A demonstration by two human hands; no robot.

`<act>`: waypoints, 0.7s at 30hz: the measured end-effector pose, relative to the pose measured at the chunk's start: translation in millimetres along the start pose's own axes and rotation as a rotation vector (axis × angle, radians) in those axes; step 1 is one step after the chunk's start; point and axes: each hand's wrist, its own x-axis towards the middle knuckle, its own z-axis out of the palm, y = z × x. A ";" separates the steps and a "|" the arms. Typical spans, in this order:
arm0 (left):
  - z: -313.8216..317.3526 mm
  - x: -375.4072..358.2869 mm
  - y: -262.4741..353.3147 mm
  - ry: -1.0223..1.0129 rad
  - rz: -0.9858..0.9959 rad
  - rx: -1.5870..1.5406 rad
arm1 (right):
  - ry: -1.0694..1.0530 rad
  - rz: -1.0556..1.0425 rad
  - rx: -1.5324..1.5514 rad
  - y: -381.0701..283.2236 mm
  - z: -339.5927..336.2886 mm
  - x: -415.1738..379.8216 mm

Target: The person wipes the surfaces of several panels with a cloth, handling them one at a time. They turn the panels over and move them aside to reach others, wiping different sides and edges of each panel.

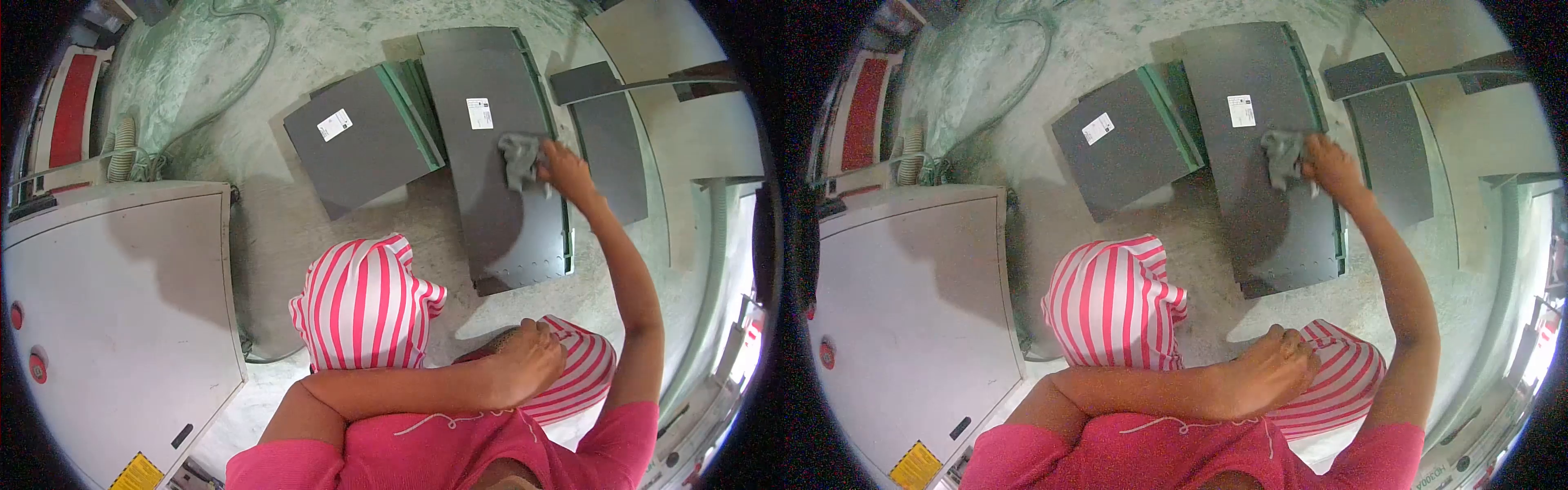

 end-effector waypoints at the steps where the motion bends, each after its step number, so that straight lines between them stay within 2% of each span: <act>1: 2.4 1.0 1.2 -0.002 0.006 0.001 | -0.090 0.009 -0.015 -5.9 2.1 -14.6; 3: 8.7 3.2 3.1 0.038 -0.012 0.005 | -0.150 -0.128 0.006 -16.5 9.6 -44.2; 4: 7.9 4.1 4.3 0.034 -0.005 0.007 | -0.253 -0.186 -0.011 -30.3 -1.0 -54.3; 5: 5.7 5.0 5.1 0.026 0.005 0.004 | -0.197 -0.351 -0.015 -31.2 10.0 -64.5; 6: 4.6 5.4 6.4 0.018 0.016 0.003 | -0.194 -0.343 -0.014 -35.1 7.8 -66.1; 8: 5.5 6.1 9.5 0.022 0.033 0.019 | -0.463 -0.484 0.044 -53.1 -0.7 -64.2; 10: 13.5 7.6 11.4 0.030 0.050 0.035 | -0.522 -0.431 0.095 -54.5 -11.2 -42.2; 11: 26.6 7.0 10.7 0.103 0.077 0.060 | -0.582 -0.387 0.149 -49.7 -15.6 -25.9; 13: 27.4 9.9 12.7 0.173 0.102 0.090 | -0.430 -0.268 0.164 -35.4 -21.2 11.2; 15: 6.3 17.8 18.4 -0.125 0.036 0.022 | -0.210 -0.132 0.121 -9.8 -8.9 58.3; 17: 7.6 20.0 21.6 -0.154 0.032 0.076 | 0.057 0.043 0.212 8.6 -2.7 97.8; 18: 8.1 22.0 22.4 -0.182 0.030 0.124 | 0.062 0.043 0.213 10.0 2.1 114.3; 20: 6.9 24.9 22.0 -0.225 0.012 0.115 | 0.343 0.403 0.293 -2.3 11.9 139.5; 21: 5.8 25.3 21.3 -0.265 -0.008 0.101 | 0.341 0.400 0.298 -15.6 11.0 142.5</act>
